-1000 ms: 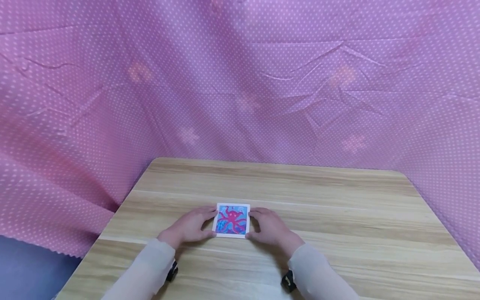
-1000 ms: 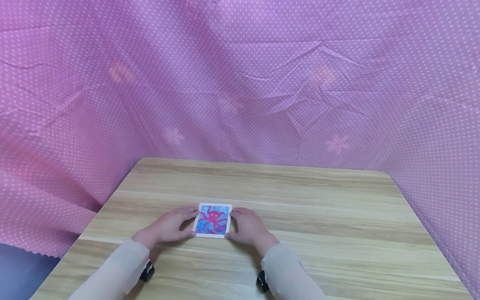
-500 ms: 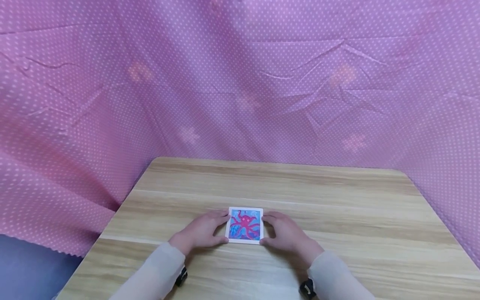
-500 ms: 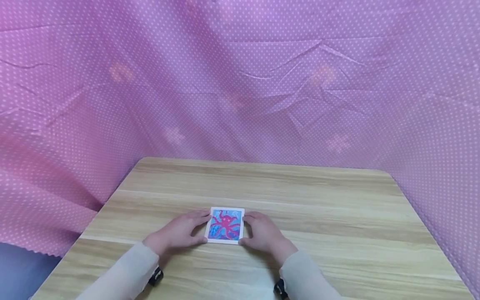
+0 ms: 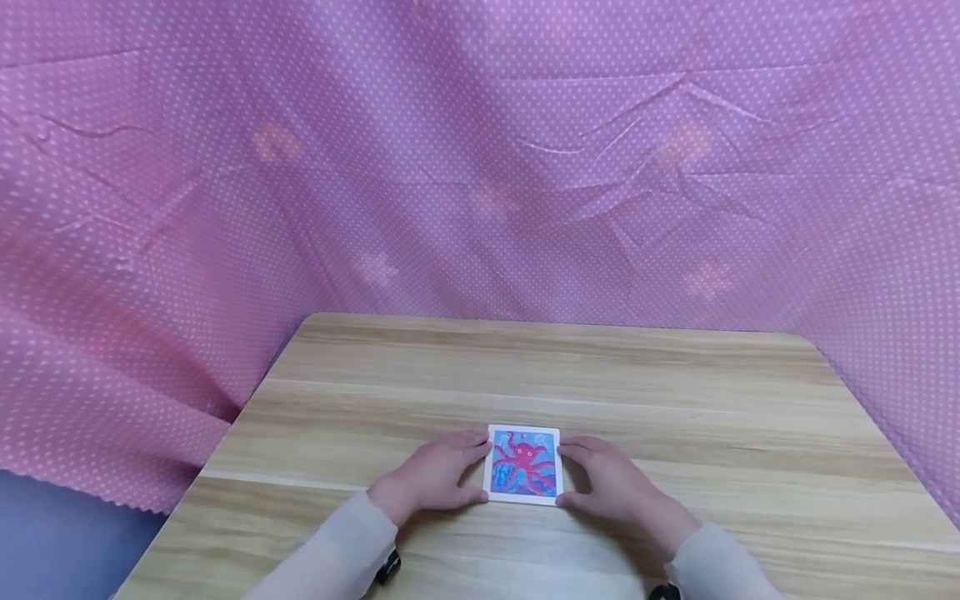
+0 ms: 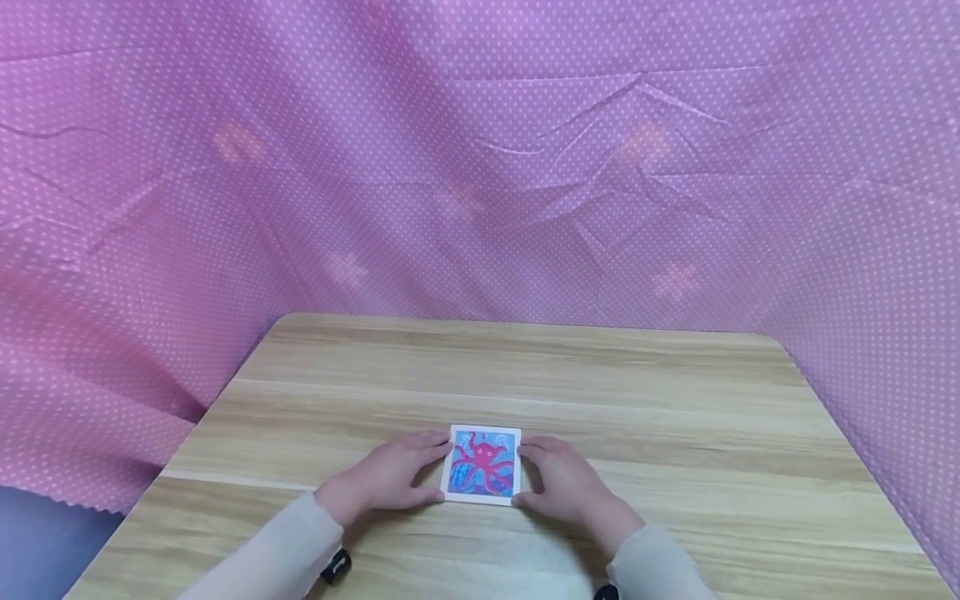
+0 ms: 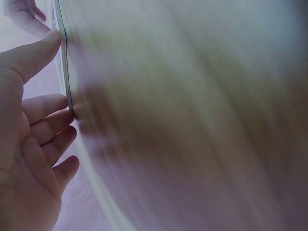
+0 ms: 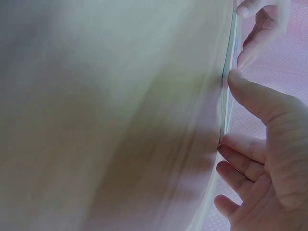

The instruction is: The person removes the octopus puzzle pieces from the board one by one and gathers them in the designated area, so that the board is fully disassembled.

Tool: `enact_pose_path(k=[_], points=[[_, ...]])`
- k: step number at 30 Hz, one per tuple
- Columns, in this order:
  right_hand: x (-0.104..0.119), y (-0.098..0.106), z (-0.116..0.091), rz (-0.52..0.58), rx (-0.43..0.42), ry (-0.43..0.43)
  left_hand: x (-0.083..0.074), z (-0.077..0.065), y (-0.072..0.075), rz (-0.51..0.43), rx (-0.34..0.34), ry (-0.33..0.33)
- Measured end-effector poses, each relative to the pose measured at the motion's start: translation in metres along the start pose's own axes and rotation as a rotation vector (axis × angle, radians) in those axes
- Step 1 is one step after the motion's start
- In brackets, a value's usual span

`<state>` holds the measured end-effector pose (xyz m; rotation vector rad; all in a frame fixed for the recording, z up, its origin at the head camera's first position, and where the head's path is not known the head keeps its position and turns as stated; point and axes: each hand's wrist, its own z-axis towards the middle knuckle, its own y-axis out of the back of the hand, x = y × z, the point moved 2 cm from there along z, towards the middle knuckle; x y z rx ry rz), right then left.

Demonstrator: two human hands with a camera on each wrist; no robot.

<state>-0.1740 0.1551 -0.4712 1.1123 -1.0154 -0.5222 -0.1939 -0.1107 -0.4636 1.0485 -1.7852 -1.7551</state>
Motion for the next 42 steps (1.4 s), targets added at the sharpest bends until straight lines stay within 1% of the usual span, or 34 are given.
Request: enact_pose_path(k=[6,12,20,29,35,38,42], points=[[-0.004,0.006,-0.012,-0.020,-0.025,0.027,-0.011,0.006,-0.001,0.005,0.007,-0.020],[-0.007,0.009,-0.020,-0.033,-0.023,0.014,-0.019,0.008,0.000,0.012,-0.008,-0.050],[-0.007,0.013,-0.029,-0.031,-0.014,-0.006,-0.027,0.009,-0.001,0.019,-0.007,-0.067],[-0.006,0.014,-0.033,-0.038,-0.021,0.004,-0.030,0.007,-0.002,0.039,-0.027,-0.089],[-0.006,0.013,-0.034,-0.032,-0.016,-0.005,-0.030,0.006,-0.002,0.032,-0.022,-0.082],[-0.006,0.014,-0.033,-0.030,-0.033,0.004,-0.030,0.006,-0.002,0.032,-0.023,-0.081],[-0.007,0.014,-0.032,-0.034,-0.065,0.001,-0.030,0.005,-0.004,0.038,-0.040,-0.084]])
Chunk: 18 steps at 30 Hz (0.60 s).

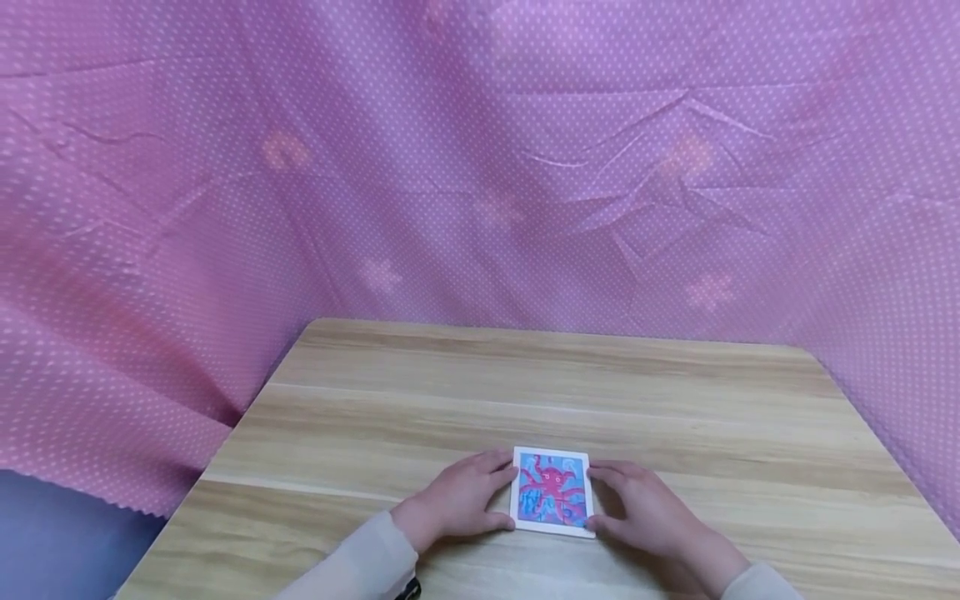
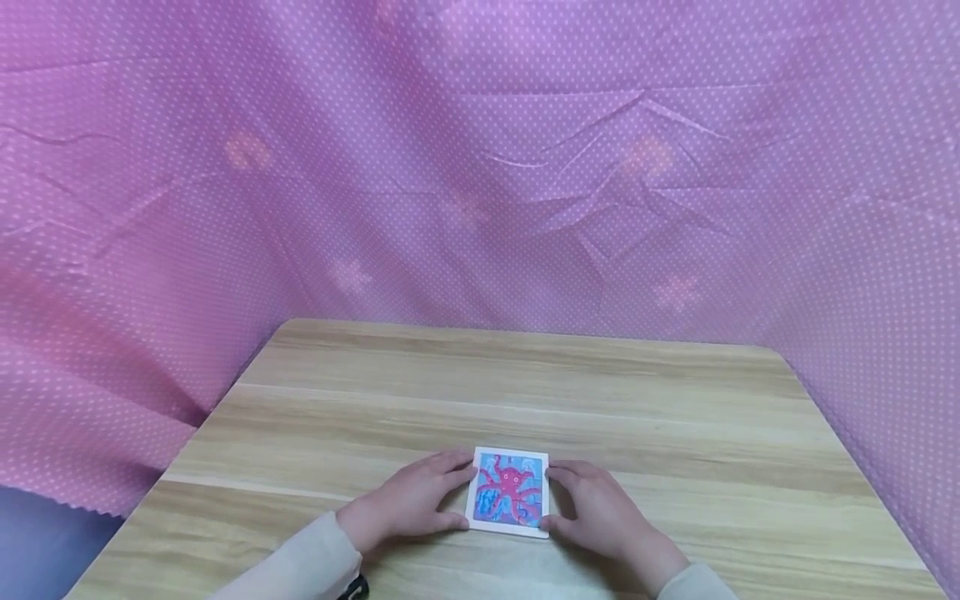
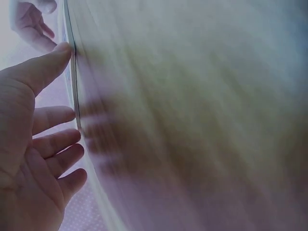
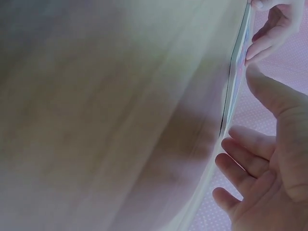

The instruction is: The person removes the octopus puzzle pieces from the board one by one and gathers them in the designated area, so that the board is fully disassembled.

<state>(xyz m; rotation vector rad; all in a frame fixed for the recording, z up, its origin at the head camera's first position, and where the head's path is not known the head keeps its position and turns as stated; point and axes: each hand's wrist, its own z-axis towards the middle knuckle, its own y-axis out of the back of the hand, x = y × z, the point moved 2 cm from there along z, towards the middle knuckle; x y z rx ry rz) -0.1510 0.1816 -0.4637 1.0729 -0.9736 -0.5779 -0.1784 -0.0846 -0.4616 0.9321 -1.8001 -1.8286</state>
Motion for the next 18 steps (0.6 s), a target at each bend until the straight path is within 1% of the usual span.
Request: enact_pose_path(k=[6,9,12,15,18], points=[[0.007,-0.001,0.010,0.030,-0.009,-0.051,0.000,-0.002,-0.001,-0.040,-0.020,-0.015],[0.012,-0.004,0.019,0.057,0.015,-0.107,0.000,-0.002,-0.001,-0.068,-0.017,-0.031],[0.018,-0.006,0.030,0.084,0.040,-0.137,-0.001,-0.003,-0.002,-0.077,-0.023,-0.052],[0.024,-0.009,0.042,0.107,0.049,-0.124,-0.001,-0.003,-0.004,-0.062,-0.035,-0.078],[0.030,-0.012,0.052,0.115,0.047,-0.084,-0.001,-0.003,-0.004,-0.045,-0.045,-0.099]])
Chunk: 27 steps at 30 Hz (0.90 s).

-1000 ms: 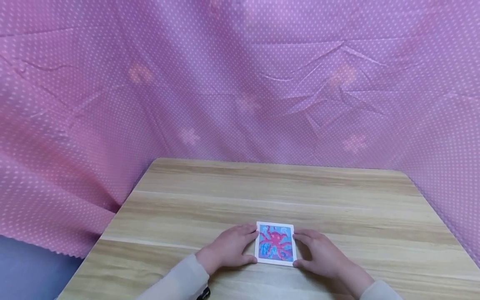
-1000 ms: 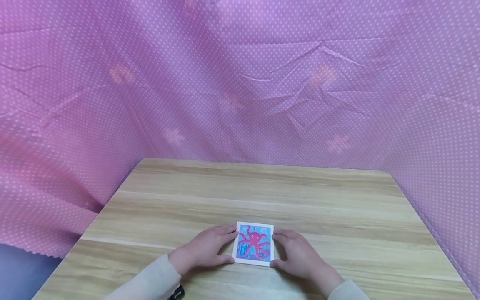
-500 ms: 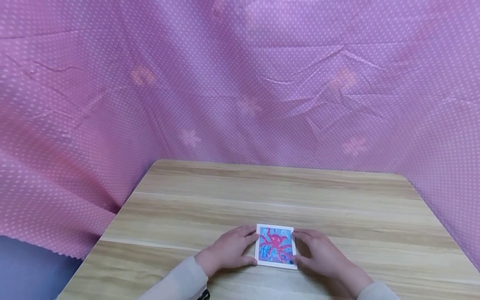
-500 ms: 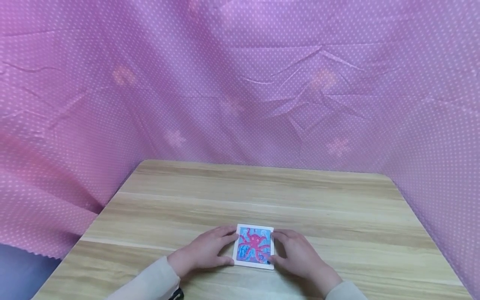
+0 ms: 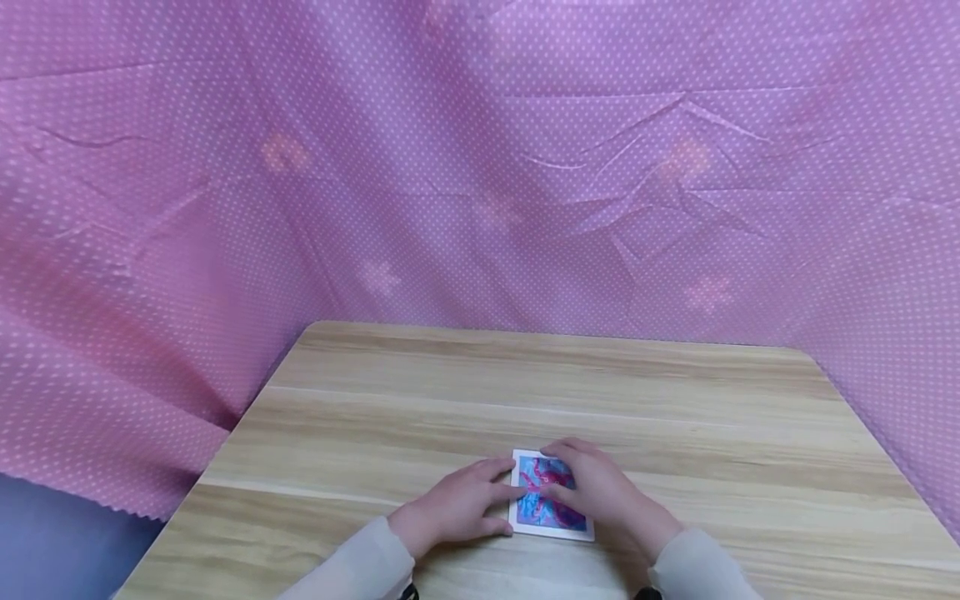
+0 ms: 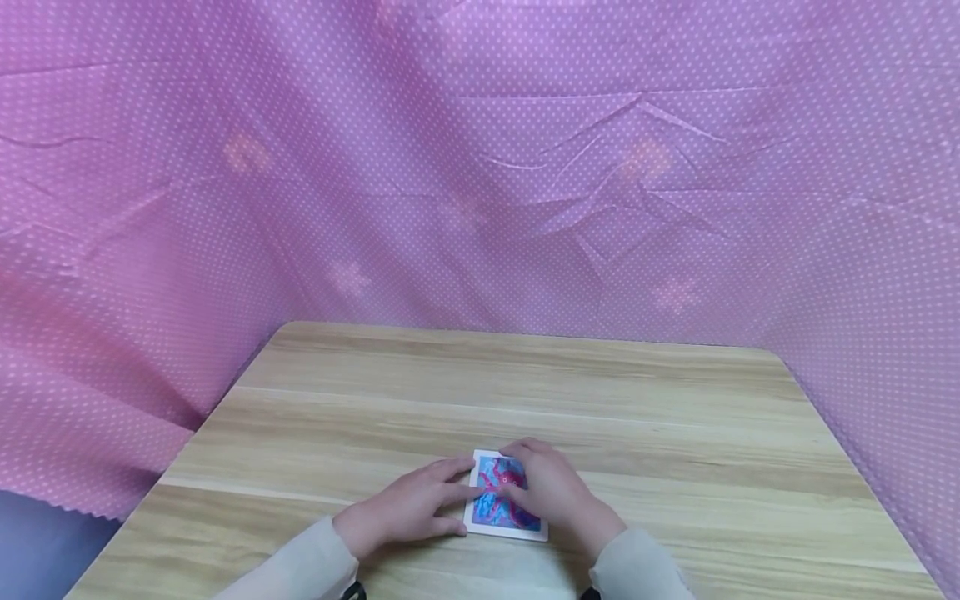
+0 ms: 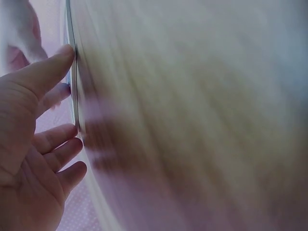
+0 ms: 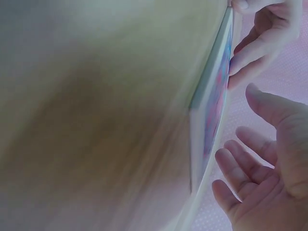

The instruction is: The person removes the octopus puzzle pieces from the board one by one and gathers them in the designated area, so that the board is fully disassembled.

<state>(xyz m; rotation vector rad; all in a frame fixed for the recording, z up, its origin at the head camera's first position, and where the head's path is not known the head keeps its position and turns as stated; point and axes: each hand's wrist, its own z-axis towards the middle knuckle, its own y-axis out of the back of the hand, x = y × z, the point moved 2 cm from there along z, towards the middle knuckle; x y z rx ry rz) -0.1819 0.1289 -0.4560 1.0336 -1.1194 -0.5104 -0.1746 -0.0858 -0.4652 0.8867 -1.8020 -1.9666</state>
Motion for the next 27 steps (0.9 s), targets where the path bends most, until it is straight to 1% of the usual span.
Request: enact_pose_path(k=[4,7,13,21,27], points=[[0.007,-0.005,0.012,0.025,0.008,0.038,0.000,0.000,0.001,0.014,-0.007,-0.012],[0.011,-0.010,0.019,0.055,0.021,0.037,0.001,-0.001,0.001,0.015,-0.008,-0.009],[0.013,-0.017,0.026,0.087,0.029,-0.009,0.000,0.000,0.001,0.003,0.005,0.002],[0.013,-0.018,0.028,0.126,0.040,-0.069,-0.001,0.001,0.002,-0.003,0.012,0.010],[0.012,-0.018,0.030,0.140,0.059,-0.083,0.000,0.001,0.002,-0.013,0.014,0.013]])
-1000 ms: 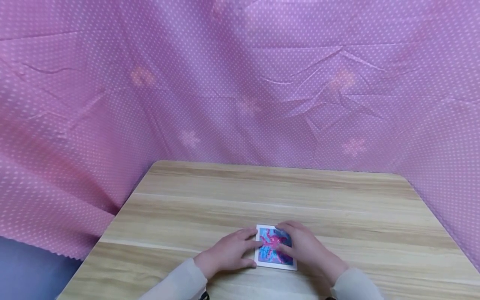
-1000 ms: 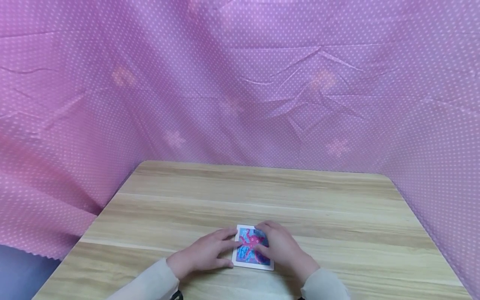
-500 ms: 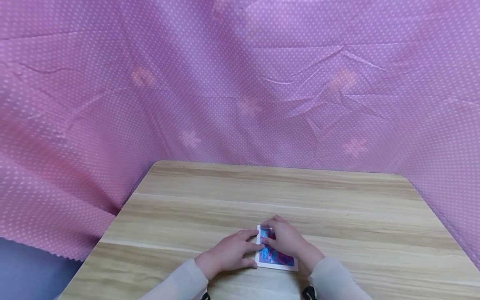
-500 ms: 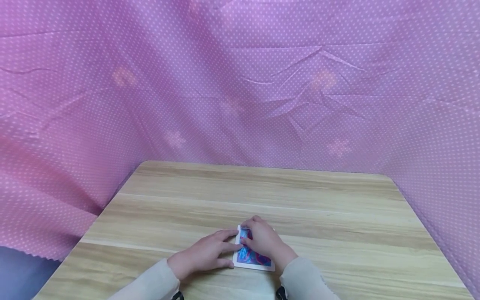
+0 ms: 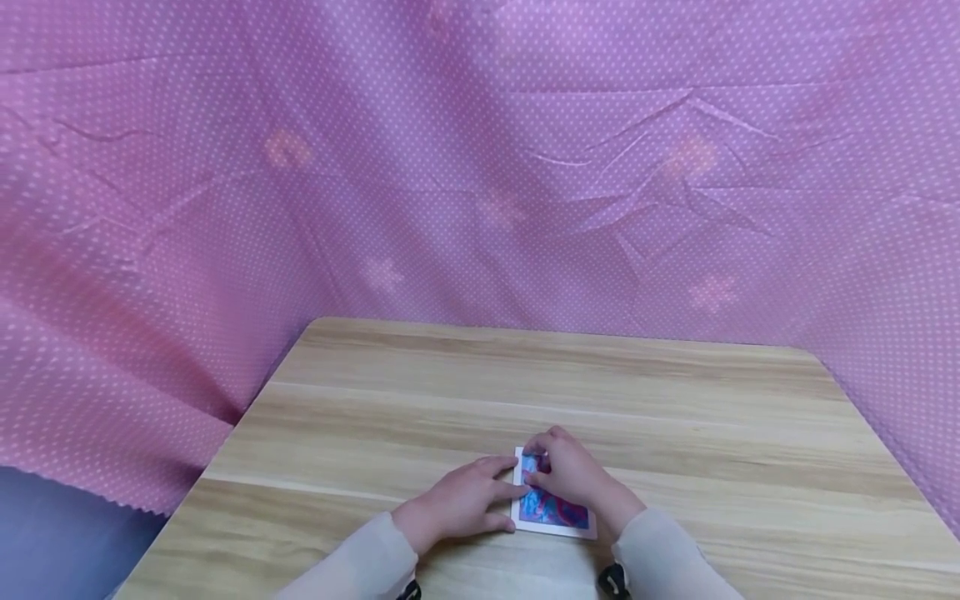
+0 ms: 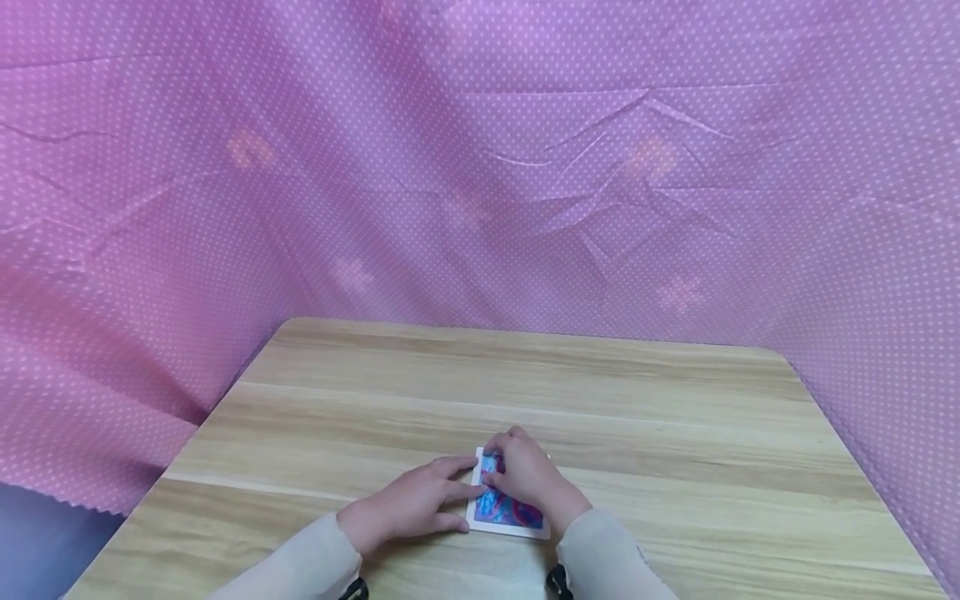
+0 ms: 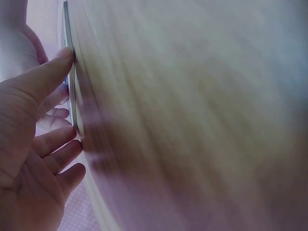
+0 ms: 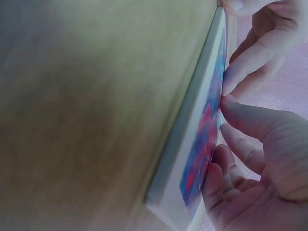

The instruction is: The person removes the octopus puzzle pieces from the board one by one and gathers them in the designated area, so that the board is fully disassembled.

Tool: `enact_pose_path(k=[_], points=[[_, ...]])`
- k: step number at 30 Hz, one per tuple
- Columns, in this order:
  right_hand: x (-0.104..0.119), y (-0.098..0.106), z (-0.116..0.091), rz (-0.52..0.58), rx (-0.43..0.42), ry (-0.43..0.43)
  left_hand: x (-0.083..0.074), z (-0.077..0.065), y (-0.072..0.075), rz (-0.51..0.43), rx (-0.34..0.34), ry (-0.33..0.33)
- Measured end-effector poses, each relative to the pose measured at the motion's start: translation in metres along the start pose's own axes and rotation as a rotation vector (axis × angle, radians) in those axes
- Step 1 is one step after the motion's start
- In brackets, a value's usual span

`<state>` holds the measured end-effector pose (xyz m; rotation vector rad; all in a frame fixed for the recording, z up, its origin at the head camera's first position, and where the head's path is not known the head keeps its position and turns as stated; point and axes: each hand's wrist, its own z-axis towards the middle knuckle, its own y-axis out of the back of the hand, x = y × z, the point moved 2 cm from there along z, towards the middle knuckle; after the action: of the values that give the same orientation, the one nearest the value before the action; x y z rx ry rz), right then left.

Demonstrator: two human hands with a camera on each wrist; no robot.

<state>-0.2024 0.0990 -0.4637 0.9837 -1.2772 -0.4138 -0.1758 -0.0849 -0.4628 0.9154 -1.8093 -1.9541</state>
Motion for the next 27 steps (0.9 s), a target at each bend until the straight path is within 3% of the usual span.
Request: enact_pose_path(k=[10,27], points=[[0.0031,0.0021,0.0015,0.004,0.022,0.008,0.0001,-0.0001,0.0009,0.005,-0.022,-0.024],[0.0031,0.0018,0.0020,0.028,0.032,-0.010,-0.0009,0.0003,0.0026,-0.012,0.001,-0.001]])
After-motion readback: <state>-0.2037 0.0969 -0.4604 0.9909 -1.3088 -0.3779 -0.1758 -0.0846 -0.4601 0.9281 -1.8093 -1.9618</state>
